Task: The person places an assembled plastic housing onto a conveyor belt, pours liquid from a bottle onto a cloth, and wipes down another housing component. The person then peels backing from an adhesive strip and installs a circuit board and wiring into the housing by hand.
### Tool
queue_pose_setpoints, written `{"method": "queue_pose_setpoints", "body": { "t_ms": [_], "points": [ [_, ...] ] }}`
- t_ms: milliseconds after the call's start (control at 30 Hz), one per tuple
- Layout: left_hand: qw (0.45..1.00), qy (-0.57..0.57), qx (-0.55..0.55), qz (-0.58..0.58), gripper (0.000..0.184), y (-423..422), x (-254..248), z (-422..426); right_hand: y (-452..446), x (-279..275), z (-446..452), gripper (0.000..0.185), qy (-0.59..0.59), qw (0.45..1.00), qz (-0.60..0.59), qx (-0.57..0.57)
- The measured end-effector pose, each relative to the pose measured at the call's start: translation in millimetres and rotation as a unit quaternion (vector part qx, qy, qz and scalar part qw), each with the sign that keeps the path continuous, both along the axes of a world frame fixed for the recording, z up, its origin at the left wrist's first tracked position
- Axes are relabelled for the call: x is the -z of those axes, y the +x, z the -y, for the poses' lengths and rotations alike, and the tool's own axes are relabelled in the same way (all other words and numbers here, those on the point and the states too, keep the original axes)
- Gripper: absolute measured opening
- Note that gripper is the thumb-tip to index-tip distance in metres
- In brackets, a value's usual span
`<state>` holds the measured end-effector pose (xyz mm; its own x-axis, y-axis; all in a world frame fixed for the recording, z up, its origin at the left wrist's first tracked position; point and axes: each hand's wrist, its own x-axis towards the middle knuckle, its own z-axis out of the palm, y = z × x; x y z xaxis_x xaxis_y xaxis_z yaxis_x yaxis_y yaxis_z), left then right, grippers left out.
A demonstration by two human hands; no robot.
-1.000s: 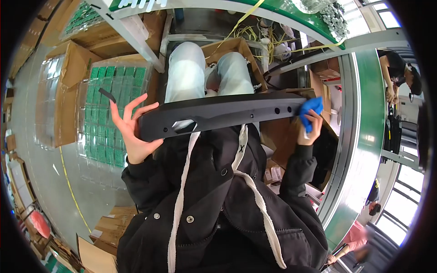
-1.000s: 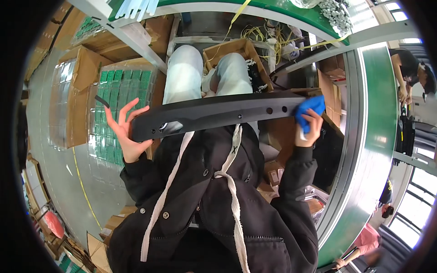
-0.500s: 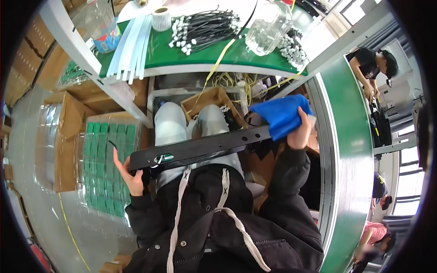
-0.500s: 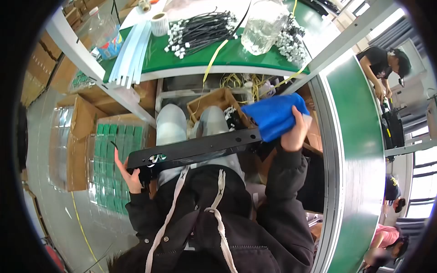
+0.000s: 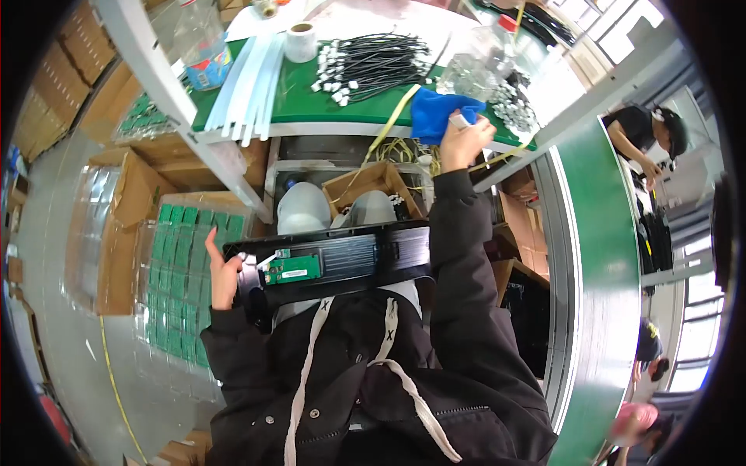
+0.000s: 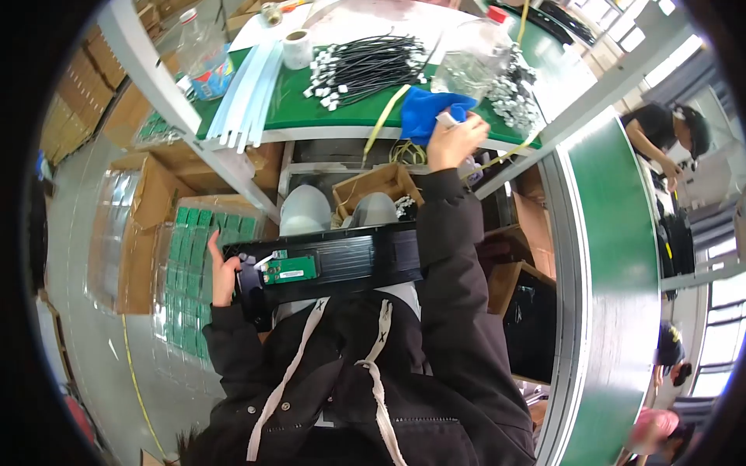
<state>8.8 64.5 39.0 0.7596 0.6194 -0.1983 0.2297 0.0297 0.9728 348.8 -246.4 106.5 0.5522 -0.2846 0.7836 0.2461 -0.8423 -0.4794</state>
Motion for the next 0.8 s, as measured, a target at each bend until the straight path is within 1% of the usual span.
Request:
{"method": "queue_pose_setpoints", "body": {
  "t_ms": [33, 67, 100, 133, 167, 200, 233, 300, 333, 367, 433, 467, 500, 533, 567, 633, 667, 700, 733, 767, 800],
  "points": [
    [1.000, -0.011, 0.011, 0.003, 0.083, 1, -10, 4, 0, -1, 3, 0.041, -0.012, 1.000, -0.020, -0.002],
    [1.000, 0.016, 0.005, -0.001, 0.085, 1, -22, 10, 9, 9, 5, 0.034, -0.026, 0.999, 0.019, 0.033],
    [0.996, 0.075, 0.009, 0.040, 0.084, -1, -17, 9, 17, 12, 15, 0.032, 0.110, 0.988, -0.050, -0.099],
    [0.987, 0.136, 0.017, 0.082, 0.084, -2, -15, 9, 18, 8, 15, 0.030, 0.242, 0.937, -0.117, -0.222],
    [0.989, 0.129, 0.017, 0.068, 0.086, -5, -16, 9, 18, 8, 12, 0.025, 0.311, 0.895, -0.124, -0.293],
    [0.987, 0.136, 0.013, 0.084, 0.086, -6, -15, 8, 10, -1, 10, 0.020, 0.377, 0.844, -0.129, -0.358],
    [0.985, 0.141, 0.011, 0.100, 0.086, -6, -12, 9, 0, -9, 6, 0.020, 0.391, 0.822, -0.164, -0.379],
    [0.984, 0.134, 0.014, 0.115, 0.085, -7, -7, 10, 2, -7, 14, 0.034, 0.243, 0.883, -0.202, -0.347],
    [0.986, 0.125, 0.016, 0.114, 0.085, -9, -6, 9, -1, -10, 15, 0.041, 0.165, 0.904, -0.220, -0.328],
    [0.983, 0.135, 0.014, 0.121, 0.085, -9, -6, 10, -10, -9, 16, 0.051, 0.095, 0.934, -0.214, -0.271],
    [0.974, 0.176, 0.006, 0.141, 0.085, -10, -12, 14, -13, -4, 25, 0.063, -0.081, 0.942, -0.169, -0.277],
    [0.966, 0.206, 0.000, 0.153, 0.084, -11, -15, 17, -14, -1, 26, 0.073, 0.020, 0.941, -0.193, -0.277],
    [0.970, 0.192, 0.004, 0.152, 0.084, -14, -17, 19, -24, -11, 19, 0.084, 0.125, 0.932, -0.204, -0.272],
    [0.973, 0.178, 0.006, 0.149, 0.083, -17, -17, 21, -27, -10, 19, 0.089, 0.125, 0.938, -0.192, -0.261],
    [0.976, 0.163, 0.007, 0.145, 0.082, -21, -17, 23, -29, -9, 20, 0.087, 0.123, 0.941, -0.180, -0.258],
    [0.971, 0.190, 0.006, 0.142, 0.080, -22, -18, 25, -27, -1, 21, 0.084, 0.135, 0.942, -0.148, -0.269],
    [0.969, 0.204, 0.007, 0.140, 0.080, -24, -18, 25, -24, 3, 23, 0.083, 0.122, 0.948, -0.133, -0.263],
    [0.972, 0.182, 0.012, 0.149, 0.079, -25, -16, 24, -26, 4, 21, 0.084, 0.104, 0.952, -0.131, -0.255],
    [0.971, 0.189, 0.009, 0.148, 0.078, -28, -14, 23, -29, 4, 20, 0.084, 0.087, 0.957, -0.128, -0.244],
    [0.969, 0.195, 0.008, 0.149, 0.078, -28, -12, 23, -32, 4, 19, 0.078, 0.117, 0.958, -0.125, -0.230],
    [0.968, 0.201, 0.008, 0.151, 0.078, -27, -11, 23, -36, 4, 18, 0.074, 0.158, 0.956, -0.085, -0.232]
  ]
}}
